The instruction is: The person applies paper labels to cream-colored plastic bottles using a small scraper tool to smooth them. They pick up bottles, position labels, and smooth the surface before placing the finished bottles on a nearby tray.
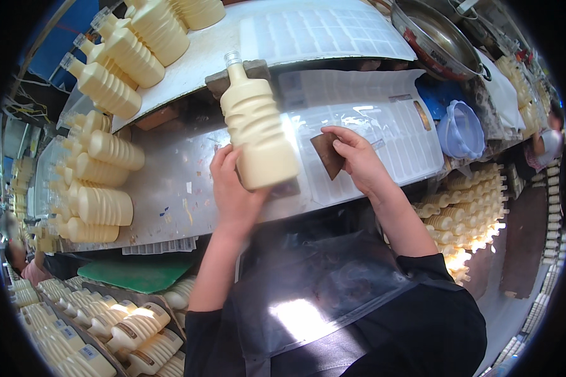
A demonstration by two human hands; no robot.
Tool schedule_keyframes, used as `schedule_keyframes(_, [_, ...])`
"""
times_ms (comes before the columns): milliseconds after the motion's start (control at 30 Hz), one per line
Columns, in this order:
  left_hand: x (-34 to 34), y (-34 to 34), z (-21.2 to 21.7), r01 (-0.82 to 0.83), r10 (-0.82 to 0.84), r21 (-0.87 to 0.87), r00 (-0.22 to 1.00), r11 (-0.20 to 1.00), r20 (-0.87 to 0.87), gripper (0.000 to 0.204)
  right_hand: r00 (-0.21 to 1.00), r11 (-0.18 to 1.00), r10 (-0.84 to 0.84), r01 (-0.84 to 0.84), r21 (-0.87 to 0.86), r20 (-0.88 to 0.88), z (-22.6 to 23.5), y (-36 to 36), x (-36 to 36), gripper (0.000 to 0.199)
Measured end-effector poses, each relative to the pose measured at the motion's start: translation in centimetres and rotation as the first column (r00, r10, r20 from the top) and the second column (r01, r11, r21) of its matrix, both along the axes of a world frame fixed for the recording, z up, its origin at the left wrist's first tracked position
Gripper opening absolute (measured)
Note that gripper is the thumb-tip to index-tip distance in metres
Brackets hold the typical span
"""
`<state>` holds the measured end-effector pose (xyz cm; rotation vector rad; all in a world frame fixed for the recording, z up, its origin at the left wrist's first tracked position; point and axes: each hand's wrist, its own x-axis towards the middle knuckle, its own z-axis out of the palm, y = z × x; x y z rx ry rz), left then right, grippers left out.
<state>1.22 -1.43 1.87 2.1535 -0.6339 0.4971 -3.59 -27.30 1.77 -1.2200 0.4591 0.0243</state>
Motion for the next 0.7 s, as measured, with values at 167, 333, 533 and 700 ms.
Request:
schedule_keyframes(167, [-0.3,-0.3,-1.2,0.000,-0.001,-0.018,1.000,1.000,-0.014,0.077,0.995,0.998,0.011,-0.017,-0.059,-0.097,-0.4,-5.3,-1.7,0.027])
schedule_keyframes(333, [0.0,0.5,-1.7,0.001,0.001,0.074,1.000,0.997,-0.020,0.081,0.985,0.539,-0.170,0.072,-0.839,-0.025,-2.4,-9.6,-6.0,0.024])
schedule_keyframes(533, [-0.2,0.4,-2.6,0.069,-0.083,-0.120,0.990,0.990,-0.118,0.085,0.997,-0.012,-0.056,-0.061,-0.998,-0.060,-4.0,-9.5,-7.0,0.032])
schedule_keyframes(700, [-0.3,0.6,-2.7,0.052,-0.061,-0.088,0.993,0.995,-0.106,0.085,0.960,-0.165,-0.100,-0.275,-0.947,-0.261,-2.8,-8.8,-7.0,0.037])
